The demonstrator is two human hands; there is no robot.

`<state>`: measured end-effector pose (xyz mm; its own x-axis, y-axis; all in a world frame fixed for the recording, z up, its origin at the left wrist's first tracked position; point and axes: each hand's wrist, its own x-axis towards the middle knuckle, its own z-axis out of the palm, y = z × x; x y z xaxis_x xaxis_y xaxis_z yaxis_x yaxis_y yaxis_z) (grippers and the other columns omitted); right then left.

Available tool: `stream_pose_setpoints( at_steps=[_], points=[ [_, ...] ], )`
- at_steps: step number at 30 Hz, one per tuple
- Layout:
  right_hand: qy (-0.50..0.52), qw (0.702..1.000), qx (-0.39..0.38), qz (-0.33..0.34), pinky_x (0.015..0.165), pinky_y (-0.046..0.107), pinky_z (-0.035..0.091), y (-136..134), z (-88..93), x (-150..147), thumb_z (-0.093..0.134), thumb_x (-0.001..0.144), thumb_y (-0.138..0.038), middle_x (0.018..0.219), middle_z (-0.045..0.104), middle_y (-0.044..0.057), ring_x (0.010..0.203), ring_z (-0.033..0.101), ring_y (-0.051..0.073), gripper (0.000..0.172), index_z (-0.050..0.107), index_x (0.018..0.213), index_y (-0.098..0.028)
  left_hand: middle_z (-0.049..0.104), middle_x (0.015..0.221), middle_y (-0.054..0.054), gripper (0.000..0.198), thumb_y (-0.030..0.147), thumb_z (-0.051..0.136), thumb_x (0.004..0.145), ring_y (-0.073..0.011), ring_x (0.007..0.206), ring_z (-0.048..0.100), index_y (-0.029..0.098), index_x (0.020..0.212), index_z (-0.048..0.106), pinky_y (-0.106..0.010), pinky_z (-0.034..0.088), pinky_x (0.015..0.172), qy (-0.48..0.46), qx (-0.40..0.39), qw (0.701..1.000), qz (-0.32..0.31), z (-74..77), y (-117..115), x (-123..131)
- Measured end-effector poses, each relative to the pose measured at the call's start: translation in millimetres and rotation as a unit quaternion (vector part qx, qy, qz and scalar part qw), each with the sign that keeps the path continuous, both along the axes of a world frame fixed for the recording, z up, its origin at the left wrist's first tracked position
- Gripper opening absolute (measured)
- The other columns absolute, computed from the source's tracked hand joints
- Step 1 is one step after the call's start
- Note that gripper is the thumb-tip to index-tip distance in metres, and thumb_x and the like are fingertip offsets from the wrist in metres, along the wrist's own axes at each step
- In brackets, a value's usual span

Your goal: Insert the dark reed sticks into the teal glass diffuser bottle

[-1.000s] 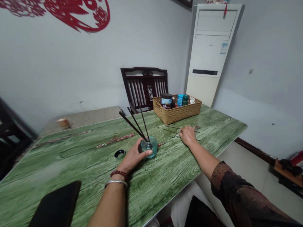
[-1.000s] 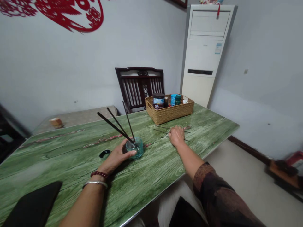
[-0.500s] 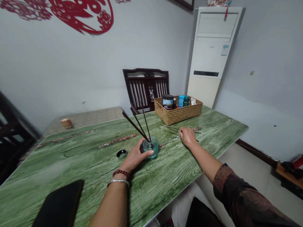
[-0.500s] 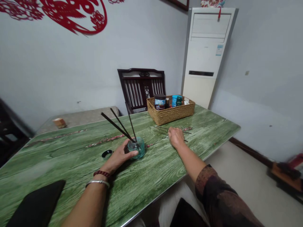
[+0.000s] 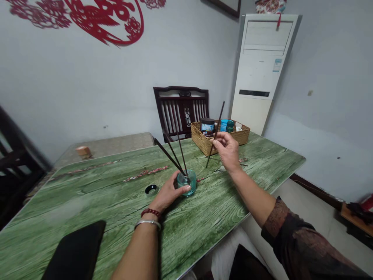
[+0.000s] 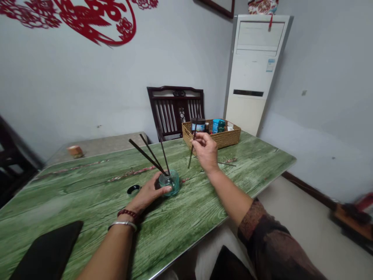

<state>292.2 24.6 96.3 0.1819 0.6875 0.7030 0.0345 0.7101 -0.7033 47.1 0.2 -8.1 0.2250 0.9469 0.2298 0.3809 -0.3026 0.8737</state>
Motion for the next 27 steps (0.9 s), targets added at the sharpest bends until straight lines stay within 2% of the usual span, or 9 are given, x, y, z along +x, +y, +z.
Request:
stream_pose_setpoints(
  at_steps=[4, 7, 10, 15, 21, 24, 27],
  points=[
    [0.027, 0.997, 0.027, 0.06, 0.064, 0.027, 0.061, -11, 19.2, -27, 0.075, 0.087, -0.039, 0.086, 0.071, -0.001, 0.074, 0.068, 0.015, 0.021, 0.063, 0.096, -0.025, 0.077, 0.119, -0.011, 0.075, 0.06, 0.082, 0.064, -0.0355, 0.113, 0.07, 0.019, 0.124, 0.064, -0.05, 0.052, 0.105, -0.011, 0.0, 1.0, -0.004, 0.8, 0, 2],
    [0.011, 0.996, 0.019, 0.089, 0.063, 0.026, 0.06, -10, 18.4, -46, 0.075, 0.087, -0.04, 0.084, 0.068, -0.002, 0.073, 0.067, 0.014, 0.022, 0.062, 0.097, -0.025, 0.077, 0.121, -0.012, 0.073, 0.057, 0.083, 0.064, -0.0357, 0.115, 0.07, 0.02, 0.124, 0.064, -0.05, 0.051, 0.107, -0.03, 0.002, 0.999, -0.016, 1.2, 0, 3],
    [-0.021, 0.996, 0.0, 0.087, 0.064, 0.025, 0.059, -3, 8.1, -60, 0.074, 0.086, -0.037, 0.086, 0.068, -0.002, 0.078, 0.068, 0.015, 0.021, 0.062, 0.097, -0.025, 0.077, 0.123, -0.012, 0.074, 0.056, 0.084, 0.064, -0.0362, 0.117, 0.07, 0.02, 0.125, 0.064, -0.051, 0.051, 0.109, -0.032, 0.007, 0.999, -0.011, 1.3, 0, 3],
    [-0.075, 0.995, -0.037, 0.061, 0.077, 0.028, 0.06, 9, -10.0, -69, 0.072, 0.083, -0.023, 0.085, 0.07, -0.003, 0.082, 0.072, 0.016, 0.015, 0.063, 0.095, -0.024, 0.077, 0.124, -0.012, 0.076, 0.058, 0.083, 0.064, -0.0362, 0.118, 0.07, 0.019, 0.127, 0.062, -0.05, 0.05, 0.11, -0.021, -0.001, 1.0, -0.017, 1.9, 0, 2],
    [-0.174, 0.981, -0.079, 0.043, 0.078, 0.03, 0.058, 6, -30.9, -73, 0.071, 0.083, -0.016, 0.081, 0.072, -0.004, 0.08, 0.074, 0.017, 0.017, 0.067, 0.099, -0.023, 0.076, 0.126, -0.013, 0.079, 0.058, 0.082, 0.065, -0.0358, 0.119, 0.069, 0.017, 0.129, 0.061, -0.05, 0.05, 0.11, -0.017, 0.001, 1.0, -0.014, 1.2, -1, 2],
    [-0.234, 0.969, -0.08, 0.022, 0.079, 0.03, 0.056, 3, -43.0, -62, 0.071, 0.086, -0.018, 0.087, 0.075, -0.001, 0.083, 0.074, 0.018, 0.018, 0.07, 0.103, -0.022, 0.076, 0.125, -0.013, 0.077, 0.059, 0.082, 0.066, -0.0351, 0.119, 0.069, 0.018, 0.129, 0.062, -0.049, 0.05, 0.109, -0.022, 0.003, 0.999, -0.024, 0.3, 0, 2],
    [-0.309, 0.946, -0.084, -0.056, 0.087, 0.031, 0.055, 10, -53.1, -32, 0.067, 0.093, -0.022, 0.098, 0.079, 0.002, 0.088, 0.074, 0.019, 0.016, 0.072, 0.107, -0.023, 0.076, 0.124, -0.013, 0.076, 0.058, 0.083, 0.066, -0.0353, 0.117, 0.07, 0.018, 0.128, 0.062, -0.05, 0.05, 0.109, -0.026, 0.003, 0.999, -0.019, -0.9, 0, 1]
  ],
)
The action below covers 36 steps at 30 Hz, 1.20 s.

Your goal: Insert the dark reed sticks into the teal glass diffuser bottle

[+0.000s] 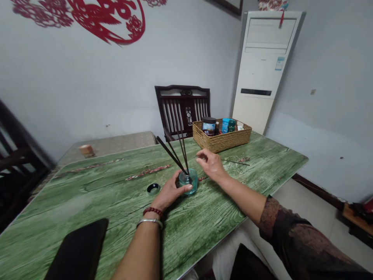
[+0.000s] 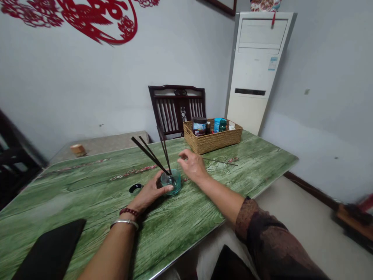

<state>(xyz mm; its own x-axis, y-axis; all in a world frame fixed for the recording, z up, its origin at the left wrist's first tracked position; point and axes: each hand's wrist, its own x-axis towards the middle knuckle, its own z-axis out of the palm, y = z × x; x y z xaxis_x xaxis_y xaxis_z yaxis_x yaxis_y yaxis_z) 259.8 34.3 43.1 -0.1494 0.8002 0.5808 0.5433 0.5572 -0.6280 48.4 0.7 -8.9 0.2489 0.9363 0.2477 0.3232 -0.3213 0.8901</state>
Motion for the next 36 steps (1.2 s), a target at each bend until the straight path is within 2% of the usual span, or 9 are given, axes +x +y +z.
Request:
stream_pose_setpoints(
  at_steps=[4, 7, 9, 14, 25, 28, 32, 34, 36],
  points=[
    [-0.148, 0.979, -0.037, -0.139, 0.101, 0.032, 0.049, 25, -15.2, 59, 0.055, 0.1, -0.018, 0.121, 0.078, 0.01, 0.114, 0.07, 0.023, 0.028, 0.073, 0.122, -0.019, 0.076, 0.124, -0.014, 0.076, 0.057, 0.083, 0.066, -0.0358, 0.117, 0.07, 0.019, 0.128, 0.062, -0.052, 0.05, 0.11, 0.01, -0.003, 1.0, 0.011, -0.9, 0, -1],
    [-0.271, 0.93, -0.099, -0.226, 0.107, 0.033, 0.045, 41, -30.9, 96, 0.05, 0.103, -0.02, 0.137, 0.072, 0.016, 0.126, 0.065, 0.025, 0.041, 0.065, 0.141, -0.015, 0.076, 0.126, -0.013, 0.076, 0.059, 0.082, 0.068, -0.0355, 0.119, 0.07, 0.019, 0.129, 0.062, -0.051, 0.05, 0.11, 0.013, -0.004, 1.0, 0.009, -0.6, 0, -2],
    [-0.332, 0.898, -0.137, -0.253, 0.106, 0.035, 0.045, 45, -41.5, 110, 0.048, 0.105, -0.024, 0.139, 0.07, 0.018, 0.128, 0.064, 0.027, 0.042, 0.064, 0.143, -0.014, 0.076, 0.127, -0.013, 0.076, 0.059, 0.082, 0.068, -0.0351, 0.119, 0.07, 0.019, 0.13, 0.061, -0.05, 0.05, 0.11, 0.016, -0.005, 1.0, 0.006, 0.1, -1, -2],
    [-0.369, 0.878, -0.158, -0.263, 0.103, 0.039, 0.044, 42, -54.8, 119, 0.051, 0.104, -0.027, 0.131, 0.072, 0.02, 0.127, 0.063, 0.031, 0.035, 0.074, 0.126, -0.013, 0.077, 0.123, -0.013, 0.077, 0.06, 0.082, 0.066, -0.0355, 0.116, 0.071, 0.018, 0.128, 0.062, -0.05, 0.052, 0.108, 0.027, -0.009, 0.999, 0.018, 1.9, -2, -2],
    [-0.384, 0.887, -0.12, -0.226, 0.092, 0.034, 0.044, 28, -38.6, 109, 0.049, 0.102, -0.016, 0.114, 0.078, 0.022, 0.11, 0.069, 0.028, 0.032, 0.078, 0.114, -0.012, 0.078, 0.12, -0.012, 0.074, 0.059, 0.083, 0.066, -0.0353, 0.113, 0.072, 0.019, 0.126, 0.065, -0.051, 0.053, 0.106, 0.019, 0.004, 1.0, 0.017, 0.2, 0, -2],
    [-0.332, 0.914, -0.095, -0.212, 0.088, 0.031, 0.045, 23, -24.4, 104, 0.052, 0.101, -0.02, 0.11, 0.079, 0.016, 0.107, 0.069, 0.026, 0.027, 0.075, 0.116, -0.017, 0.078, 0.121, -0.012, 0.075, 0.059, 0.083, 0.065, -0.0356, 0.115, 0.071, 0.019, 0.127, 0.065, -0.051, 0.051, 0.108, 0.017, 0.002, 1.0, 0.019, 0.3, 0, -1],
    [-0.065, 0.988, -0.022, -0.136, 0.088, 0.03, 0.05, 21, 7.0, 89, 0.061, 0.09, -0.017, 0.097, 0.077, 0.007, 0.093, 0.071, 0.021, 0.019, 0.072, 0.106, -0.018, 0.077, 0.123, -0.014, 0.079, 0.059, 0.083, 0.064, -0.0363, 0.115, 0.071, 0.017, 0.128, 0.063, -0.052, 0.05, 0.108, 0.018, -0.008, 1.0, 0.023, 1.6, -1, -1],
    [0.078, 0.994, 0.001, -0.075, 0.081, 0.031, 0.054, 18, 24.0, 78, 0.065, 0.085, -0.021, 0.087, 0.074, 0.003, 0.08, 0.069, 0.019, 0.017, 0.069, 0.101, -0.019, 0.077, 0.123, -0.014, 0.078, 0.059, 0.082, 0.065, -0.0358, 0.115, 0.071, 0.017, 0.128, 0.063, -0.051, 0.051, 0.108, 0.018, -0.006, 1.0, 0.019, 2.7, -2, -1],
    [0.193, 0.981, 0.005, 0.005, 0.071, 0.03, 0.056, 13, 39.3, 64, 0.068, 0.084, -0.029, 0.079, 0.071, -0.001, 0.069, 0.066, 0.017, 0.016, 0.066, 0.098, -0.021, 0.077, 0.123, -0.014, 0.075, 0.059, 0.082, 0.066, -0.0353, 0.115, 0.071, 0.018, 0.127, 0.063, -0.05, 0.051, 0.108, 0.017, -0.004, 1.0, 0.013, 3.7, -3, 0]
  ],
)
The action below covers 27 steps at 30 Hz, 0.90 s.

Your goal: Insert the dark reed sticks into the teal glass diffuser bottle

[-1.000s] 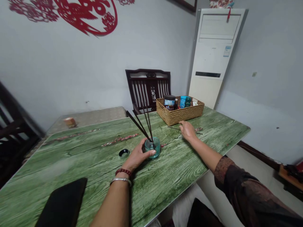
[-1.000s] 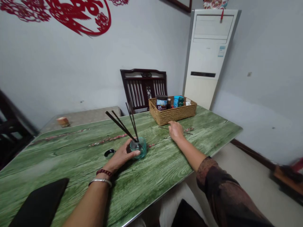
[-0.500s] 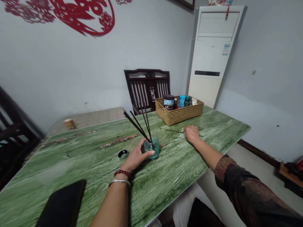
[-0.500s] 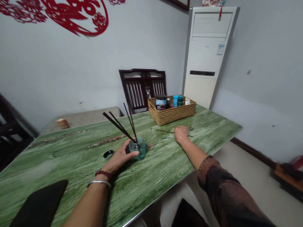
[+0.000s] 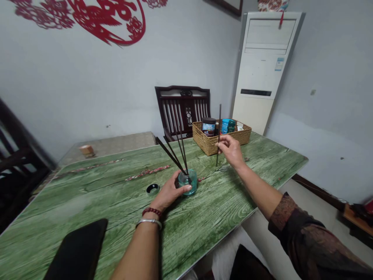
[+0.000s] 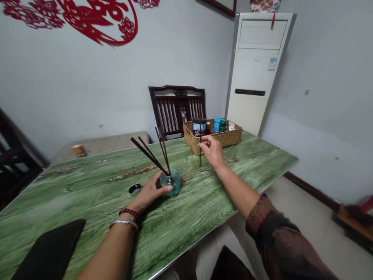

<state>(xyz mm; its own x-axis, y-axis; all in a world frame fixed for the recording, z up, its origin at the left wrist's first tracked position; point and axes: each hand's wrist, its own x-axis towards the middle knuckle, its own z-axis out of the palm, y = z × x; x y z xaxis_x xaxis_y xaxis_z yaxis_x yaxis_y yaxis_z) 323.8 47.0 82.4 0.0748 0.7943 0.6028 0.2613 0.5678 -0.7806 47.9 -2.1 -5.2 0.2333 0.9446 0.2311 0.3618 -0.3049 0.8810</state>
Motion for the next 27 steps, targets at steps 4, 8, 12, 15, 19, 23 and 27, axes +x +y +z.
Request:
stream_pose_setpoints(
  at_steps=[4, 8, 12, 15, 19, 23, 27],
  points=[
    [0.118, 0.985, 0.034, 0.124, 0.063, 0.027, 0.058, -16, 21.2, -31, 0.071, 0.083, -0.041, 0.085, 0.071, -0.002, 0.069, 0.066, 0.014, 0.023, 0.059, 0.093, -0.023, 0.077, 0.122, -0.013, 0.074, 0.059, 0.082, 0.066, -0.0354, 0.115, 0.071, 0.019, 0.126, 0.063, -0.051, 0.051, 0.108, -0.004, 0.001, 1.0, -0.002, 1.0, -1, 0],
    [0.132, 0.975, 0.021, 0.18, 0.06, 0.025, 0.057, -24, 26.2, -59, 0.074, 0.081, -0.042, 0.085, 0.072, -0.001, 0.072, 0.068, 0.014, 0.026, 0.058, 0.093, -0.024, 0.077, 0.121, -0.013, 0.072, 0.058, 0.083, 0.066, -0.0354, 0.114, 0.071, 0.02, 0.125, 0.064, -0.051, 0.052, 0.107, -0.01, -0.001, 1.0, -0.002, 0.9, -1, 1],
    [0.09, 0.982, 0.005, 0.167, 0.062, 0.025, 0.055, -22, 20.1, -78, 0.074, 0.08, -0.038, 0.077, 0.069, -0.003, 0.068, 0.066, 0.014, 0.023, 0.059, 0.089, -0.023, 0.078, 0.119, -0.011, 0.072, 0.058, 0.084, 0.064, -0.0359, 0.114, 0.071, 0.022, 0.123, 0.065, -0.051, 0.052, 0.107, -0.02, 0.0, 1.0, -0.002, -0.3, 1, 1],
    [0.049, 0.989, 0.005, 0.141, 0.069, 0.027, 0.056, -20, 14.6, -85, 0.073, 0.079, -0.031, 0.073, 0.066, -0.005, 0.069, 0.066, 0.014, 0.017, 0.059, 0.084, -0.024, 0.079, 0.119, -0.011, 0.074, 0.059, 0.084, 0.063, -0.0362, 0.116, 0.071, 0.022, 0.124, 0.065, -0.051, 0.052, 0.107, -0.018, 0.0, 1.0, -0.005, -2.3, 3, 1],
    [0.008, 0.993, -0.015, 0.121, 0.072, 0.028, 0.055, -19, 7.2, -90, 0.072, 0.077, -0.024, 0.072, 0.065, -0.006, 0.07, 0.067, 0.015, 0.013, 0.06, 0.083, -0.024, 0.077, 0.124, -0.012, 0.078, 0.059, 0.085, 0.065, -0.0364, 0.12, 0.069, 0.02, 0.128, 0.063, -0.05, 0.05, 0.11, -0.012, 0.004, 1.0, -0.01, -4.6, 4, -1],
    [-0.024, 0.993, -0.035, 0.113, 0.071, 0.027, 0.053, -19, -7.0, -92, 0.072, 0.077, -0.021, 0.071, 0.065, -0.006, 0.069, 0.066, 0.015, 0.012, 0.061, 0.081, -0.023, 0.076, 0.125, -0.012, 0.077, 0.06, 0.084, 0.066, -0.0364, 0.119, 0.069, 0.02, 0.129, 0.062, -0.051, 0.05, 0.11, -0.011, 0.004, 1.0, -0.013, -3.9, 3, -1],
    [-0.077, 0.991, -0.064, 0.088, 0.069, 0.026, 0.051, -23, -28.4, -93, 0.071, 0.076, -0.018, 0.069, 0.065, -0.006, 0.068, 0.064, 0.015, 0.009, 0.063, 0.078, -0.023, 0.075, 0.127, -0.013, 0.08, 0.06, 0.085, 0.065, -0.037, 0.122, 0.068, 0.02, 0.13, 0.061, -0.052, 0.048, 0.112, -0.015, 0.001, 1.0, -0.022, -4.0, 4, -1]
  ],
)
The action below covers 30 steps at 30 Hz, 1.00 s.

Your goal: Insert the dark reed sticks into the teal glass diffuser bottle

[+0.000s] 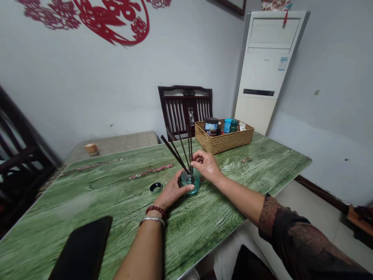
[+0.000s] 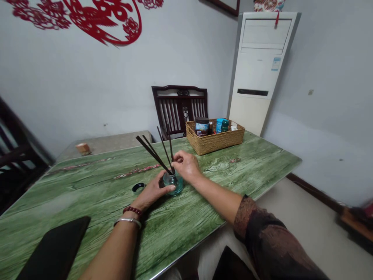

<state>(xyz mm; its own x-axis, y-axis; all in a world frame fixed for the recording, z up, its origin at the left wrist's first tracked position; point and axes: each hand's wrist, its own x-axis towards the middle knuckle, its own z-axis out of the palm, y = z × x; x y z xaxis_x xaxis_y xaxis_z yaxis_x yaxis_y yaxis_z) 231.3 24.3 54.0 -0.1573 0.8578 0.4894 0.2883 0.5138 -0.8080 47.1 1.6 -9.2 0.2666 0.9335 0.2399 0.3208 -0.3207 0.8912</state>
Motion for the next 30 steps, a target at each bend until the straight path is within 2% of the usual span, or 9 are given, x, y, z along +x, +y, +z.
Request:
stream_pose_setpoints(
  at_steps=[3, 6, 9, 13, 16, 20, 25, 30],
  points=[
    [-0.045, 0.999, 0.004, 0.005, 0.07, 0.025, 0.05, -5, -12.6, 3, 0.07, 0.076, -0.018, 0.072, 0.067, -0.006, 0.068, 0.062, 0.014, 0.008, 0.065, 0.08, -0.023, 0.072, 0.134, -0.014, 0.089, 0.058, 0.087, 0.061, -0.0378, 0.127, 0.065, 0.019, 0.136, 0.058, -0.052, 0.047, 0.114, -0.001, 0.014, 1.0, 0.014, -1.8, 0, 1],
    [-0.056, 0.998, 0.024, 0.0, 0.071, 0.025, 0.049, -3, -19.3, 10, 0.07, 0.078, -0.021, 0.082, 0.073, -0.005, 0.067, 0.061, 0.013, 0.015, 0.069, 0.092, -0.023, 0.071, 0.136, -0.014, 0.086, 0.056, 0.086, 0.066, -0.0375, 0.129, 0.065, 0.019, 0.137, 0.057, -0.051, 0.047, 0.114, 0.013, 0.033, 0.999, 0.026, -2.3, -3, 2],
    [-0.048, 0.997, 0.02, -0.054, 0.072, 0.026, 0.05, 13, -26.3, 19, 0.066, 0.081, -0.019, 0.085, 0.075, -0.003, 0.067, 0.062, 0.014, 0.02, 0.071, 0.1, -0.022, 0.073, 0.131, -0.014, 0.078, 0.057, 0.083, 0.071, -0.0371, 0.125, 0.067, 0.019, 0.135, 0.058, -0.051, 0.048, 0.113, 0.031, 0.023, 0.999, 0.036, -1.0, -8, 4],
    [-0.06, 0.99, -0.052, -0.12, 0.076, 0.026, 0.051, 41, -47.4, 29, 0.061, 0.081, -0.012, 0.08, 0.074, -0.002, 0.074, 0.066, 0.016, 0.018, 0.073, 0.091, -0.021, 0.071, 0.131, -0.015, 0.078, 0.055, 0.081, 0.072, -0.0347, 0.122, 0.068, 0.019, 0.136, 0.054, -0.053, 0.047, 0.113, 0.022, 0.009, 0.997, 0.067, -0.1, -5, 5],
    [-0.071, 0.983, -0.11, -0.13, 0.073, 0.026, 0.051, 53, -67.9, 32, 0.061, 0.081, -0.008, 0.073, 0.072, -0.001, 0.073, 0.068, 0.017, 0.018, 0.074, 0.088, -0.02, 0.07, 0.126, -0.014, 0.073, 0.053, 0.081, 0.072, -0.0313, 0.119, 0.068, 0.02, 0.131, 0.054, -0.053, 0.047, 0.113, 0.015, 0.004, 0.996, 0.085, -1.1, 11, 0],
    [-0.072, 0.982, -0.125, -0.121, 0.072, 0.026, 0.049, 55, -86.1, 30, 0.063, 0.084, -0.008, 0.08, 0.076, 0.002, 0.077, 0.07, 0.018, 0.018, 0.075, 0.09, -0.02, 0.069, 0.114, -0.008, 0.071, 0.048, 0.086, 0.064, -0.0289, 0.113, 0.068, 0.023, 0.121, 0.054, -0.054, 0.047, 0.111, 0.0, -0.017, 0.99, 0.141, -0.9, 43, -13],
    [-0.112, 0.98, -0.127, -0.109, 0.074, 0.026, 0.048, 55, -92.5, 26, 0.061, 0.089, -0.01, 0.087, 0.079, 0.003, 0.083, 0.071, 0.018, 0.021, 0.076, 0.099, -0.022, 0.07, 0.107, -0.005, 0.066, 0.038, 0.087, 0.063, -0.0279, 0.109, 0.068, 0.022, 0.119, 0.055, -0.054, 0.048, 0.11, -0.014, -0.029, 0.98, 0.194, 5.1, 85, -24],
    [-0.124, 0.978, -0.137, -0.101, 0.075, 0.026, 0.045, 56, -93.1, 23, 0.062, 0.091, -0.014, 0.086, 0.078, 0.004, 0.084, 0.071, 0.019, 0.019, 0.076, 0.103, -0.021, 0.071, 0.107, -0.006, 0.065, 0.023, 0.088, 0.06, -0.028, 0.11, 0.069, 0.021, 0.119, 0.061, -0.05, 0.047, 0.111, -0.051, -0.028, 0.97, 0.236, 10.2, 117, -22]
  ],
)
